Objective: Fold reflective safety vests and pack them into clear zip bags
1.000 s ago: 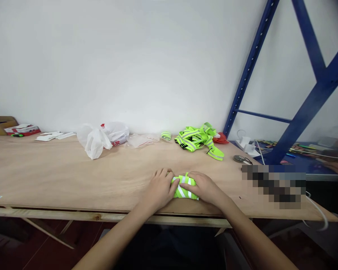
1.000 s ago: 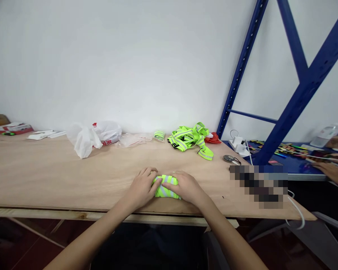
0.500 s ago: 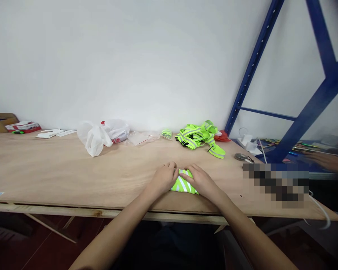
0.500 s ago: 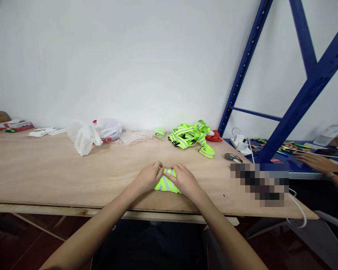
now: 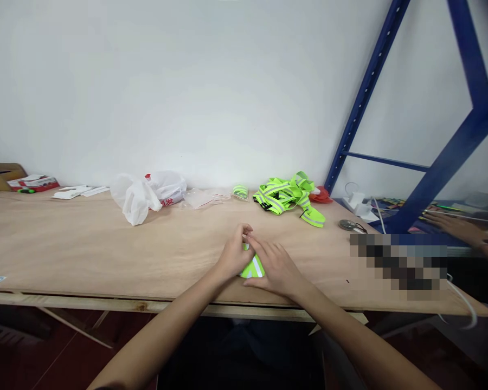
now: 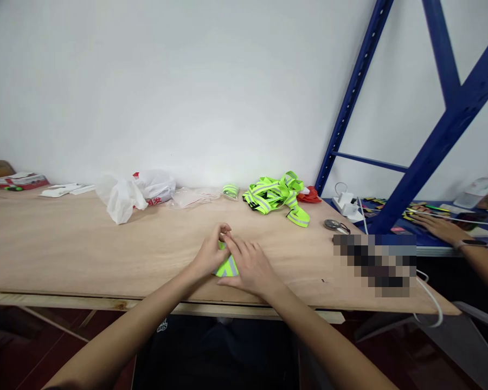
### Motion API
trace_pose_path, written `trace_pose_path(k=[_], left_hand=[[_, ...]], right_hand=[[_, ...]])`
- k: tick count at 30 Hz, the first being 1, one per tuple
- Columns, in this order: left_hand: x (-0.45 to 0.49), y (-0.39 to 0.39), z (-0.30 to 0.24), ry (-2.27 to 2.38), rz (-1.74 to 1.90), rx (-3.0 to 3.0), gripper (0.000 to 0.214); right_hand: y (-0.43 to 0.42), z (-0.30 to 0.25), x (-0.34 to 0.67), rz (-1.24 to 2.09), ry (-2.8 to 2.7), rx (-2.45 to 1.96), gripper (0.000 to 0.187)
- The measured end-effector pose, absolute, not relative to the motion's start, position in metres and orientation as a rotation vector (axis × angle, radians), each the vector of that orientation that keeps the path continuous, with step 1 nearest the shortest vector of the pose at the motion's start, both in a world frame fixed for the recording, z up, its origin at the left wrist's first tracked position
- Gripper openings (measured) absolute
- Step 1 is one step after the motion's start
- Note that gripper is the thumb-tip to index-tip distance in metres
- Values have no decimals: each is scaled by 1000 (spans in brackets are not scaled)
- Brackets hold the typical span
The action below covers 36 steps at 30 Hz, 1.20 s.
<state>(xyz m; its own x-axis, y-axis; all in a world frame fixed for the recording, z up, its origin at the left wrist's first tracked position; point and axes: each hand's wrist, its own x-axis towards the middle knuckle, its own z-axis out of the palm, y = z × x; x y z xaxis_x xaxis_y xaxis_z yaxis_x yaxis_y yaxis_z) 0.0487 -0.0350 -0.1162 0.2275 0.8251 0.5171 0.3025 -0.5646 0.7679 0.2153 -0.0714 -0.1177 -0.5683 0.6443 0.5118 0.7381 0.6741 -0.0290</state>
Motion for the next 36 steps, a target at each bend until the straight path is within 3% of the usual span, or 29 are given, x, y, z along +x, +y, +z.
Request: trace_pose_path(k=[4, 9, 14, 23, 26, 29, 33, 36], left_hand=[[50, -36, -117, 1047, 1466, 1760, 35], [48, -28, -117, 1061, 1631, 1438, 25], [47, -20, -117, 987, 1644, 1251, 23], [49, -14, -119, 810, 1602, 963, 29], [41, 2, -114, 1040, 1536, 1334, 26], [13, 33, -97, 1488, 1351, 1950, 35], [-40, 86, -74, 1806, 1197, 2160, 43], [-71, 114, -75, 2031, 958, 2269, 34]], right_hand=[[-68, -114, 200, -234, -2437, -1127, 103], [-61, -108, 193, -222, -2492, -1158, 89], [-59, -110, 195, -163, -2452, -1085, 68], [-56, -119, 199, -175, -2353, -1030, 61], [-55, -115, 207, -167, -2323, -1067, 62], [-54, -110, 223, -121, -2254, -1125, 60], [-58, -111, 245, -100, -2165, -1217, 57], [-63, -115, 251, -136, -2169, -1265, 54]])
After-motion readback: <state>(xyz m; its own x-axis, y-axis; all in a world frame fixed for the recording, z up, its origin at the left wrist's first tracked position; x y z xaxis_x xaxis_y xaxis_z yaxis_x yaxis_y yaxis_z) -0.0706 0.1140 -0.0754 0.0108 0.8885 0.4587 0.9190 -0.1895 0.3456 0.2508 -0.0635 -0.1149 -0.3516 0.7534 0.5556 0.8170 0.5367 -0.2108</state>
